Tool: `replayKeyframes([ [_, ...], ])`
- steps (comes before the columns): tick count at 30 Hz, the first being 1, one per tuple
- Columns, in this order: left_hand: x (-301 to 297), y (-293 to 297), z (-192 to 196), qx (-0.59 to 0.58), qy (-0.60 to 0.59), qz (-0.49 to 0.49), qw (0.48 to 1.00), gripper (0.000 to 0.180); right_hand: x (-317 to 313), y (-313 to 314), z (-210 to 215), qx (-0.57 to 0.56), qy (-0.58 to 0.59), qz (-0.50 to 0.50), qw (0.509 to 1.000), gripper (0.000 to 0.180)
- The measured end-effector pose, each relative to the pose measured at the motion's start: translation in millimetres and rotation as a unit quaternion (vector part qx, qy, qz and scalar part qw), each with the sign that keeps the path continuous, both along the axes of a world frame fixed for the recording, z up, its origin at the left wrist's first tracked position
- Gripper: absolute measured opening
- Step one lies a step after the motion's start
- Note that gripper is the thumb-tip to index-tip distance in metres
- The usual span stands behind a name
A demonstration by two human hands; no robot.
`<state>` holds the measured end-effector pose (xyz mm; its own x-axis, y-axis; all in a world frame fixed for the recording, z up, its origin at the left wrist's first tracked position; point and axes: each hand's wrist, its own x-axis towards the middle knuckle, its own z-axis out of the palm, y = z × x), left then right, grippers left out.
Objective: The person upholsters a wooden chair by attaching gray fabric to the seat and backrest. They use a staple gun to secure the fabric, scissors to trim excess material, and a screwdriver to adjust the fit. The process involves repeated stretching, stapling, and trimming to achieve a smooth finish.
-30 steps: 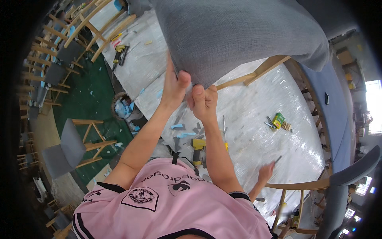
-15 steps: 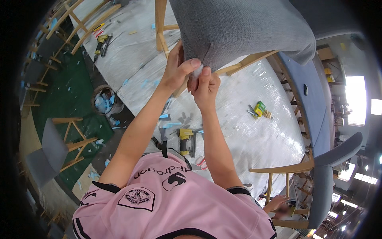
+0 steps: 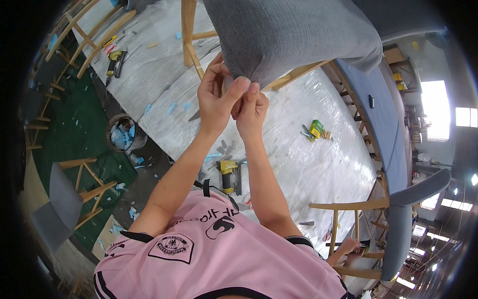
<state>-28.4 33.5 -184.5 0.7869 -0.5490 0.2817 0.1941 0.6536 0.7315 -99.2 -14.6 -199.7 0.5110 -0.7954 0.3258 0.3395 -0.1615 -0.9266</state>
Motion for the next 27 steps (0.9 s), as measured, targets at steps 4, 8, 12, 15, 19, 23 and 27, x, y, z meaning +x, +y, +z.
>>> replayKeyframes([
  [4, -2.8, 3.8, 10.9, 0.012, 0.052, -0.019, 0.998, 0.064, -2.1, 5.3, 7.3, 0.038, 0.01, 0.014, 0.999, 0.065],
  [8, 1.0, 10.8, 21.8, 0.027, 0.079, -0.063, 0.995, 0.053, -5.3, 7.0, 10.7, 0.065, -0.006, 0.037, 0.997, 0.065],
  [12, 9.1, 18.2, 17.4, 0.105, 0.015, -0.098, 0.99, 0.036, -6.5, 7.2, 5.7, 0.095, -0.009, 0.029, 0.995, 0.064],
  [15, 6.7, 8.9, 9.2, 0.082, -0.084, -0.023, 0.993, 0.039, -4.1, 6.1, 3.0, 0.087, -0.008, 0.003, 0.996, 0.063],
  [19, 4.7, -0.1, 5.0, 0.05, -0.144, 0.025, 0.988, 0.046, -9.0, -0.2, -3.5, 0.058, -0.004, 0.007, 0.998, 0.065],
  [23, 7.9, -5.8, -9.6, -0.015, -0.097, -0.023, 0.995, 0.048, -15.2, -6.0, 3.9, 0.044, -0.01, 0.052, 0.998, 0.061],
  [27, 6.4, -2.9, 7.6, -0.037, -0.017, -0.065, 0.997, 0.05, -3.6, -1.0, 26.2, 0.112, -0.037, 0.029, 0.993, 0.063],
])
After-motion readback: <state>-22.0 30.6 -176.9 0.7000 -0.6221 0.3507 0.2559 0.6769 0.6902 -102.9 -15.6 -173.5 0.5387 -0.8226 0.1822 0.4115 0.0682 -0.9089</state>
